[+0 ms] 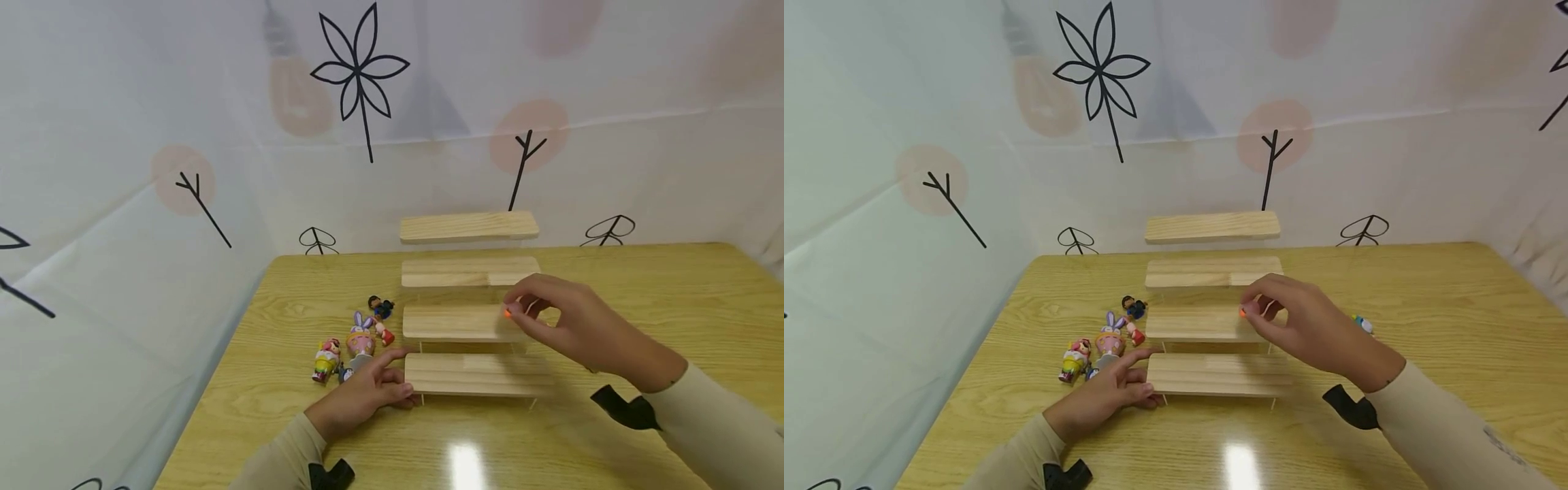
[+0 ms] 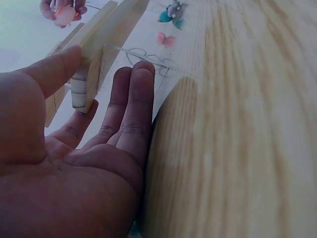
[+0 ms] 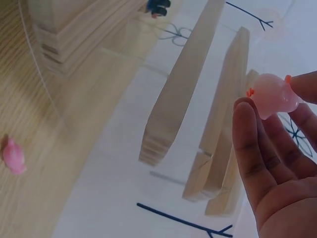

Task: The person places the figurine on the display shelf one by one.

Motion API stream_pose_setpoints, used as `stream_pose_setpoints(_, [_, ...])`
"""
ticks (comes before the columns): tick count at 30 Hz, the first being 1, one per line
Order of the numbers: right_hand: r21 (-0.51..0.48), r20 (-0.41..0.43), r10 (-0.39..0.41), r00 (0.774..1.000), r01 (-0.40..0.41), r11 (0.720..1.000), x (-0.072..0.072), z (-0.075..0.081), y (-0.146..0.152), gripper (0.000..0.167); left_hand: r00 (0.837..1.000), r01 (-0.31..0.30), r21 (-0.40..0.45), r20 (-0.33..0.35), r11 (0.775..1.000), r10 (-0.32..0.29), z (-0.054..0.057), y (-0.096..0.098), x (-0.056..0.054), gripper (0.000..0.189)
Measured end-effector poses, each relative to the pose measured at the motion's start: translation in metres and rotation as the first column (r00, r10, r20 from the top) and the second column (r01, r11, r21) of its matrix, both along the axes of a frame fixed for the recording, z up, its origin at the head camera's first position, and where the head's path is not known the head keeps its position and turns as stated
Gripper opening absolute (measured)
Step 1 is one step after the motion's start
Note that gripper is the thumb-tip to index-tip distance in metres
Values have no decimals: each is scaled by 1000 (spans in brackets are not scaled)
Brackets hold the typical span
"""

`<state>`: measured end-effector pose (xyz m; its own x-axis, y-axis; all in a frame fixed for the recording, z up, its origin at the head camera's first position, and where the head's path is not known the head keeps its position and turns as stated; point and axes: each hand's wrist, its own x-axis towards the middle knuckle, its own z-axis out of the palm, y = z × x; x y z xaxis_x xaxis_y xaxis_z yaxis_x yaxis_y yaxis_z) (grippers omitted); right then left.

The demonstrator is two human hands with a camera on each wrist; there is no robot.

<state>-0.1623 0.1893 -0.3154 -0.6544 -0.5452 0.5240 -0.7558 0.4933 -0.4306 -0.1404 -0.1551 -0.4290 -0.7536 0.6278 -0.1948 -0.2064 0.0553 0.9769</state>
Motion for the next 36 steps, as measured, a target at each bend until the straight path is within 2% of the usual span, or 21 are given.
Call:
stream_pose_setpoints(7, [-41, 0, 32, 999, -32, 999, -8, 6, -13, 32, 1000, 3, 14, 1, 1000, -3, 0, 1, -1, 64])
stream_pose_setpoints(17, [-7, 110, 8, 994, -7, 1000, -26, 18, -34, 12, 1000, 14, 16, 2, 1000, -14, 0, 1, -2, 65])
stream_pose_setpoints(23, [-16, 215, 15, 976, -12, 1000, -35, 23, -49, 11, 1000, 2, 18, 7, 1000, -2, -1, 1, 0, 64])
stream_pose_setpoints(36, [-41, 319, 76, 945, -66, 997, -60, 22, -68, 16, 1000, 6, 31, 11, 1000, -6, 0, 0, 0, 67])
